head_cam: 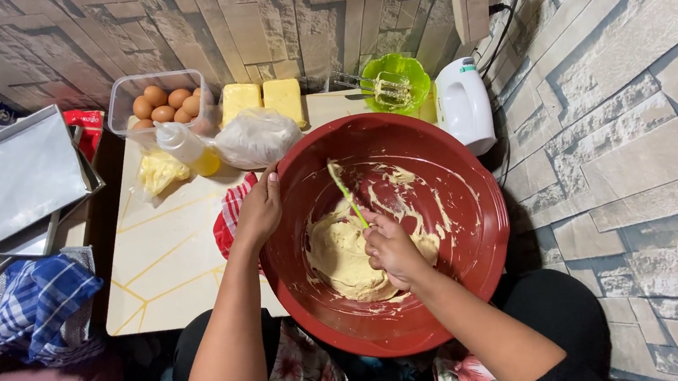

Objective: Mixing and folding dough in a large red bowl using a green spatula in a bakery setting.

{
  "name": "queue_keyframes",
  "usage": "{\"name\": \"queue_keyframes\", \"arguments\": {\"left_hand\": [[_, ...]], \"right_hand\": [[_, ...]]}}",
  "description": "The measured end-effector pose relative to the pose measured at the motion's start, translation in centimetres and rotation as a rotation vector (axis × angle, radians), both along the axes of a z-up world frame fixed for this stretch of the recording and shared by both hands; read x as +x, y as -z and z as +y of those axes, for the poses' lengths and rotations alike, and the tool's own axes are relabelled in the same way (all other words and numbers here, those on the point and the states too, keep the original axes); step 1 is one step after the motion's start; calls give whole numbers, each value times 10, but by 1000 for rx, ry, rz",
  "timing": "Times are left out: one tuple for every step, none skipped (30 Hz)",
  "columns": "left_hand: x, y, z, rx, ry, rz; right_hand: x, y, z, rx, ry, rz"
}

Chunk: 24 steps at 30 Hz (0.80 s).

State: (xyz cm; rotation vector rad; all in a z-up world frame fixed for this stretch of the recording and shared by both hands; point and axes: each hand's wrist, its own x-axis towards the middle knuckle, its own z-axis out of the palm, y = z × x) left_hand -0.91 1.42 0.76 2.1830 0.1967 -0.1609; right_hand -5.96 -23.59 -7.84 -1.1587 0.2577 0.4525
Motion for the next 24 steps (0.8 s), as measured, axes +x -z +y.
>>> {"name": "queue_keyframes", "arguments": {"left_hand": [[1,2,0,0,0,0],[1,3,0,-4,-2,4],[2,5,1,-7,-6,7],[2,6,2,-7,-8,4],[2,8,2,-7,-7,3],[2,9,3,-7,-5,2],[1,9,3,-8,-7,-1],[1,9,3,-10,-8,0],[1,8,3,-12,-9,0],[1,9,3,-13,-9,-5],[1,10,4,-17,-12,-1],[1,11,4,-21,-15,2],[0,9,4,-20,-15,1],[0,7,3,-19,-17,-1],[-1,5,2,-18,-17,-1],[-1,6,3,-18,-17,1],[-1,6,3,-15,-15,0],[0,6,3,-12,-14,-1],[0,6,2,-14,-12,-1],[0,7,2,-17,-16,-8],[0,8,2,-19,-22,-14],[0,7,1,-19,-22,-14],[0,7,2,-8,-18,-15],[-1,7,2,4,-15,-17]], "right_hand": [[-3,-7,5,0,0,0],[-7,-13,9,-20,-20,-2],[-9,-20,14,-40,-43,-6],[-12,-19,15,-39,-45,-10],[-15,-18,16,-37,-54,-9],[-18,-17,16,-34,-63,-9],[-22,-19,15,-35,-65,-13],[-26,-21,13,-28,-88,-6],[-29,-24,11,-21,-110,-1],[-33,-23,7,-21,-110,-6],[-36,-22,3,1,-113,27],[-39,-21,-1,24,-116,61],[-40,-28,-7,24,-116,59],[-41,-34,-13,27,-72,71],[-43,-40,-19,28,-28,86],[-46,-47,-24,28,-27,87],[-49,-54,-29,30,80,94],[-53,-62,-34,32,188,101],[-53,-68,-37,31,190,100],[-54,-73,-40,23,264,105],[-55,-79,-43,15,336,110],[-51,-71,-46,15,336,111],[-49,-63,-49,20,383,101],[-46,-55,-53,25,431,91]]}}
